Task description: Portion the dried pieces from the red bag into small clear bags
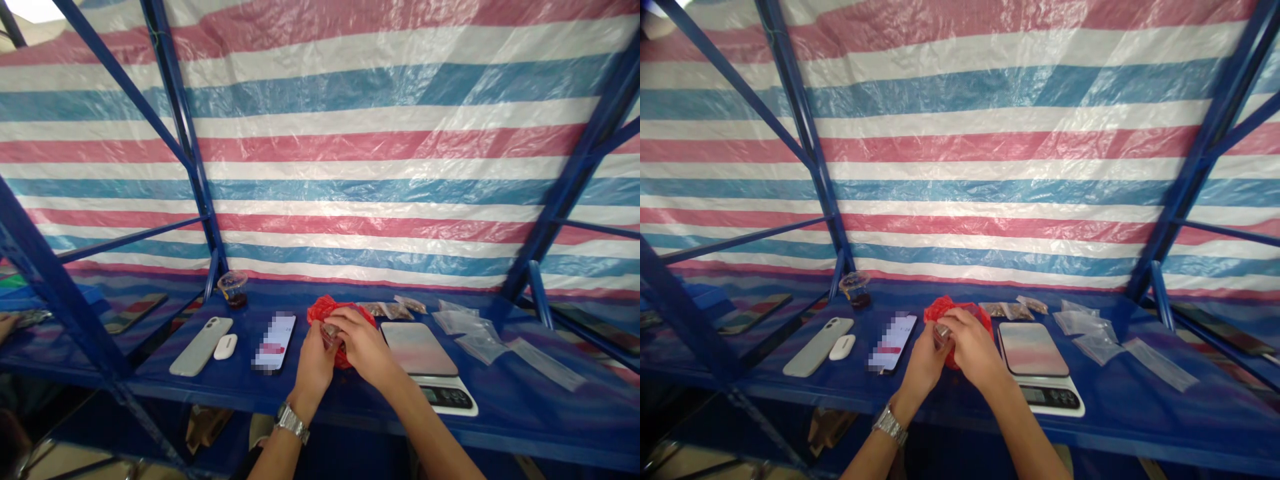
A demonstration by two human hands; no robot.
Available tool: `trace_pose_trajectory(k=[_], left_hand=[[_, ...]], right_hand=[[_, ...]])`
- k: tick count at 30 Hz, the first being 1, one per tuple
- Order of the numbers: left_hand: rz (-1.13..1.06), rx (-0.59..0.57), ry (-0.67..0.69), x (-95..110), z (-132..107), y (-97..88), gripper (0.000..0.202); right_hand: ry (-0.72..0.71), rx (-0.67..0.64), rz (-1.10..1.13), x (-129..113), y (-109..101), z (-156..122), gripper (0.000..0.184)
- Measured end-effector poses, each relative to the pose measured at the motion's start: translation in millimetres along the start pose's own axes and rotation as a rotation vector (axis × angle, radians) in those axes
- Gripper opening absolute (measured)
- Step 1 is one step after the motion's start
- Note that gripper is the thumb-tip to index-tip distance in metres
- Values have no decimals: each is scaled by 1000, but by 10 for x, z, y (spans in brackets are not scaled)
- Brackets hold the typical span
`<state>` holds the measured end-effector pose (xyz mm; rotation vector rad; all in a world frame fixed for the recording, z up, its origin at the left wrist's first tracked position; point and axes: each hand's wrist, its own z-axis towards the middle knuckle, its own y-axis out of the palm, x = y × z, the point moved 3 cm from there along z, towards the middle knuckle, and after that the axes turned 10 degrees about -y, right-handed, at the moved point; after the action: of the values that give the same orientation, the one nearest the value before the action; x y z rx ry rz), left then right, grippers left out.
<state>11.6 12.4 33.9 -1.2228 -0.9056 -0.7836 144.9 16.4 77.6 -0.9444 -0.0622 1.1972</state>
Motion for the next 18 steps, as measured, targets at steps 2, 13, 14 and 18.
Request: trace_pose_trajectory(k=[2, 13, 14, 18], left_hand=[[-38, -6, -27, 5, 0, 13, 20], [-106, 51, -1, 19, 12, -31, 15], [-104, 53, 14, 20, 8, -36, 16], [-105, 59, 50, 31, -1, -42, 21]], right_hand=[[-25, -7, -39, -36, 12, 2, 58], [-36, 41, -45, -25, -6, 9, 49], [-33, 46, -44, -20, -15, 7, 48], [-46, 40, -30, -24, -23, 6, 46]])
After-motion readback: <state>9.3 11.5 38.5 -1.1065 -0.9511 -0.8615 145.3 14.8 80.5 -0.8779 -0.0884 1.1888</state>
